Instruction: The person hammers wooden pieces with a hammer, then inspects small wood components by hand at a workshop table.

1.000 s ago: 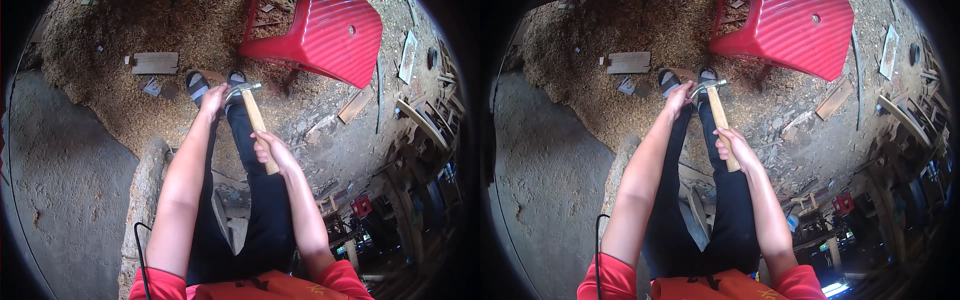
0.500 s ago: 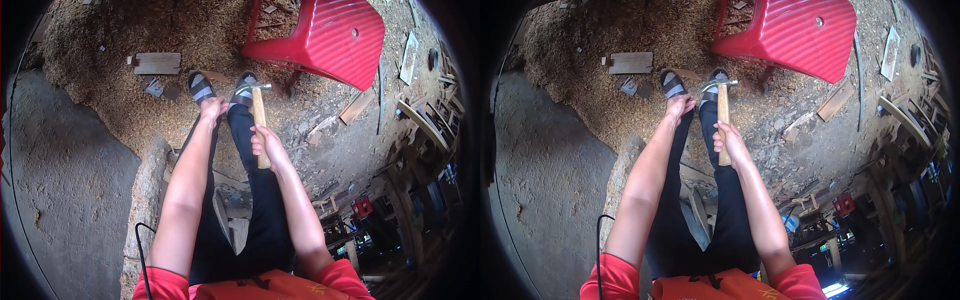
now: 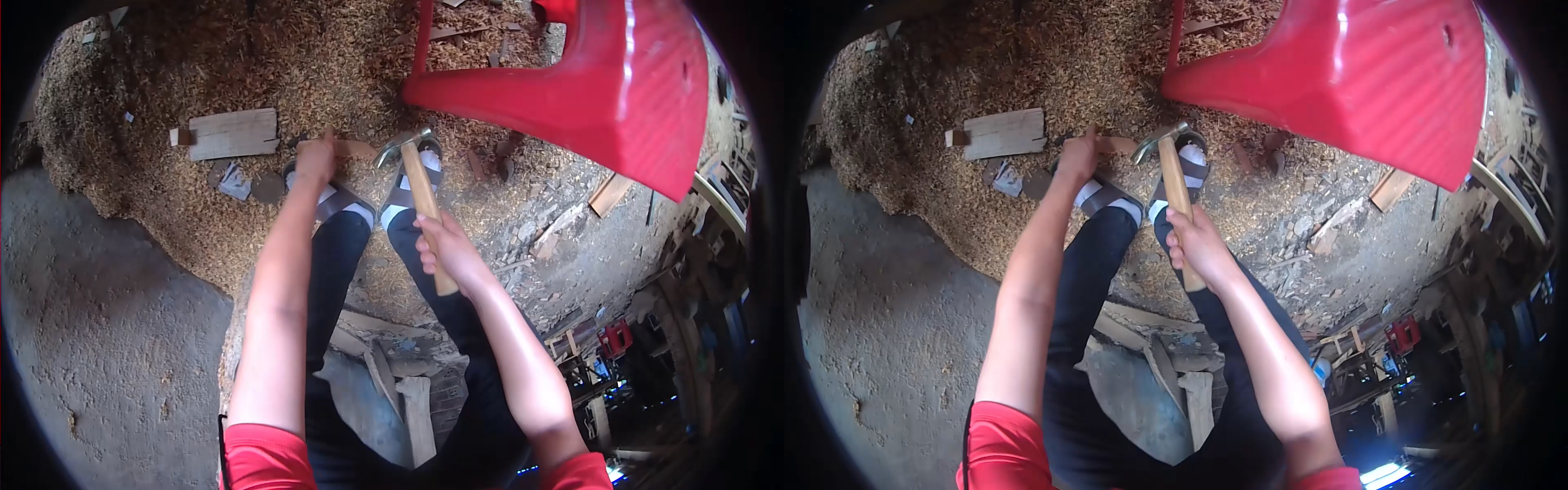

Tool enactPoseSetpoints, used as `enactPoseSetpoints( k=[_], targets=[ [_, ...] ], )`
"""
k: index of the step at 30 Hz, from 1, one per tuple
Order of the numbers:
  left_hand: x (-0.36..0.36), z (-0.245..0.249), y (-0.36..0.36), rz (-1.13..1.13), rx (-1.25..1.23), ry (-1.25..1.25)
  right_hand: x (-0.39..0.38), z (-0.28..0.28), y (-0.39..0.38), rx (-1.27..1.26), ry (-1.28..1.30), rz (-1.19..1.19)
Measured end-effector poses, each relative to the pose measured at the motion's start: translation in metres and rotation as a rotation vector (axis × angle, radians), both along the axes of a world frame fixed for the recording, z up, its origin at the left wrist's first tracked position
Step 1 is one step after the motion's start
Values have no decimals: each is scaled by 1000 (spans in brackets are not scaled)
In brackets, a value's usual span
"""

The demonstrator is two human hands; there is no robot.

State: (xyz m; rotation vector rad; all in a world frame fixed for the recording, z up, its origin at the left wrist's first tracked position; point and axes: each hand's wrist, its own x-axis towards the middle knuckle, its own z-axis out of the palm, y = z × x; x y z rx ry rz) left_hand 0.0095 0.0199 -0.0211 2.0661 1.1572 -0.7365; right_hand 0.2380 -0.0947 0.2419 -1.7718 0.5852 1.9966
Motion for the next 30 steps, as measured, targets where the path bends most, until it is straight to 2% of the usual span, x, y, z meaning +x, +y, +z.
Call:
enactPoseSetpoints(
  k=[4,5,8,11,13,17,19,21,24,26,27,28,29,30],
  targets=[
    [24,9,25,-248,-202,33,4,0,-5,4,-28,122],
    [18,0,24,-293,-178,-57,4,0,-7,-1,-42,123],
    [14,-8,27,-391,-197,-64,4,2,-9,-11,-32,63],
    [26,12,28,-387,-162,10,7,-3,-15,0,-64,76],
    [26,28,29,-354,-117,-30,7,-4,-18,16,-100,107],
    [13,85,43,-258,-107,-73,-1,8,-22,72,-179,149],
    [1,140,62,-187,-145,-135,-8,25,-24,111,-239,180],
    [-6,218,86,-137,-197,-216,-13,50,-30,136,-235,175],
    [-33,333,103,-138,-182,-289,-14,125,-29,214,-235,351],
    [-49,432,113,-138,-217,-314,-6,188,-27,302,-291,514],
    [-54,491,119,-186,-184,-268,-6,191,-46,409,-441,693],
    [-50,572,126,-152,-175,-242,0,223,-41,438,-482,768],
    [-63,631,126,-133,-171,-292,11,280,-22,504,-603,969],
    [-74,695,122,-90,-143,-329,20,346,2,538,-588,973]
  ],
)
